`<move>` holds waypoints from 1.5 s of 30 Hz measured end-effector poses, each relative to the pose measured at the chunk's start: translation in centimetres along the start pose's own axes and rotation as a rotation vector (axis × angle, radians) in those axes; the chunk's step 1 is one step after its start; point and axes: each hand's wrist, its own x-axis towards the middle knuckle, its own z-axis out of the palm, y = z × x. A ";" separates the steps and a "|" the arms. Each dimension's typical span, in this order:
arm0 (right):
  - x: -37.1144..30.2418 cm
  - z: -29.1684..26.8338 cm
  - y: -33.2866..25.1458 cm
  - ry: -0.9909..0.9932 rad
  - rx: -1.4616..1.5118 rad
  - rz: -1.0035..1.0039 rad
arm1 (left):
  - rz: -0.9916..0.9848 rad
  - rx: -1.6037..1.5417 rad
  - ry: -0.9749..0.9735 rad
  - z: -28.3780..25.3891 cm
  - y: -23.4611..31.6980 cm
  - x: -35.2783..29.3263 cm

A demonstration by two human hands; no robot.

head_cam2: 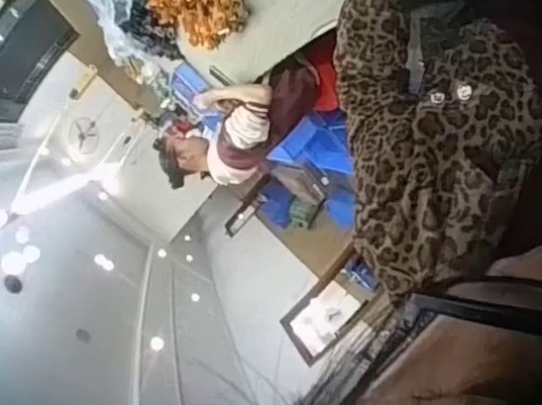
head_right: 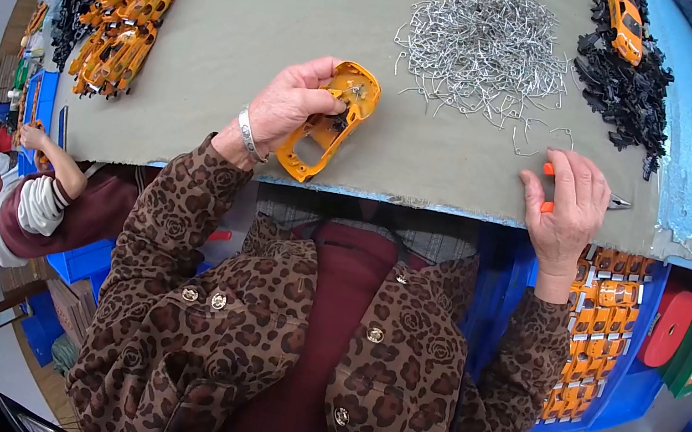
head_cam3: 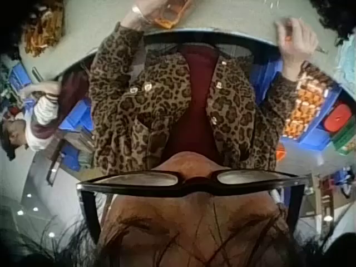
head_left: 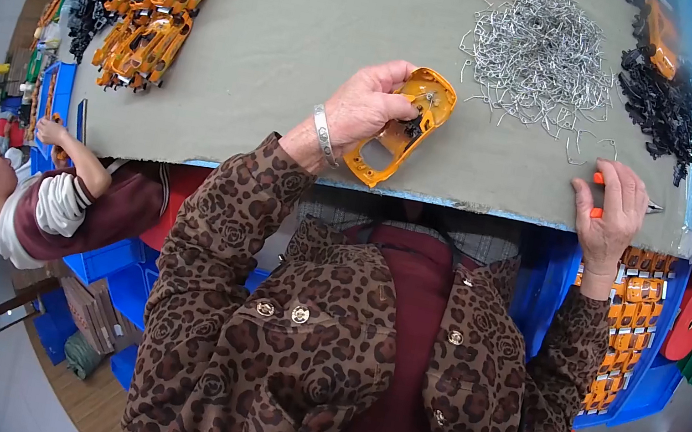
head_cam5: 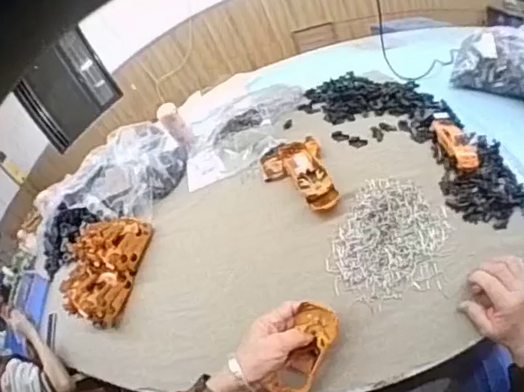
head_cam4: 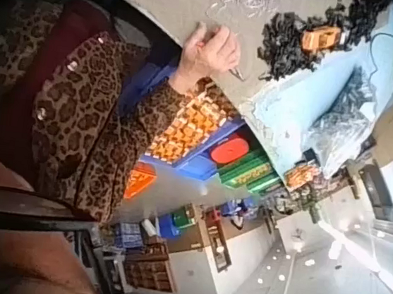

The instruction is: Assembling the components of small toy cars using handheld tools and placing completed units into sorting trays.

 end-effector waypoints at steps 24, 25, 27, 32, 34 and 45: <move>-0.4 -0.5 0.1 -0.081 0.022 -0.069 | 0.489 0.390 0.790 -20.2 8.3 -11.6; -0.2 -0.6 0.1 -0.082 0.009 -0.066 | 0.471 0.333 0.858 -22.4 10.3 -12.9; 0.1 -0.2 0.1 -0.086 0.012 -0.057 | 0.539 0.619 1.081 -30.6 11.6 -14.9; 0.6 0.0 -0.3 -0.130 0.016 0.002 | 0.052 0.986 1.364 -38.7 13.6 -15.3; 0.8 0.1 -0.8 -0.130 0.008 -0.005 | -0.227 1.174 1.231 -40.9 14.0 -15.4; 0.1 -1.2 -1.0 -0.129 -0.018 0.048 | -0.174 1.562 1.324 -35.9 14.9 -7.3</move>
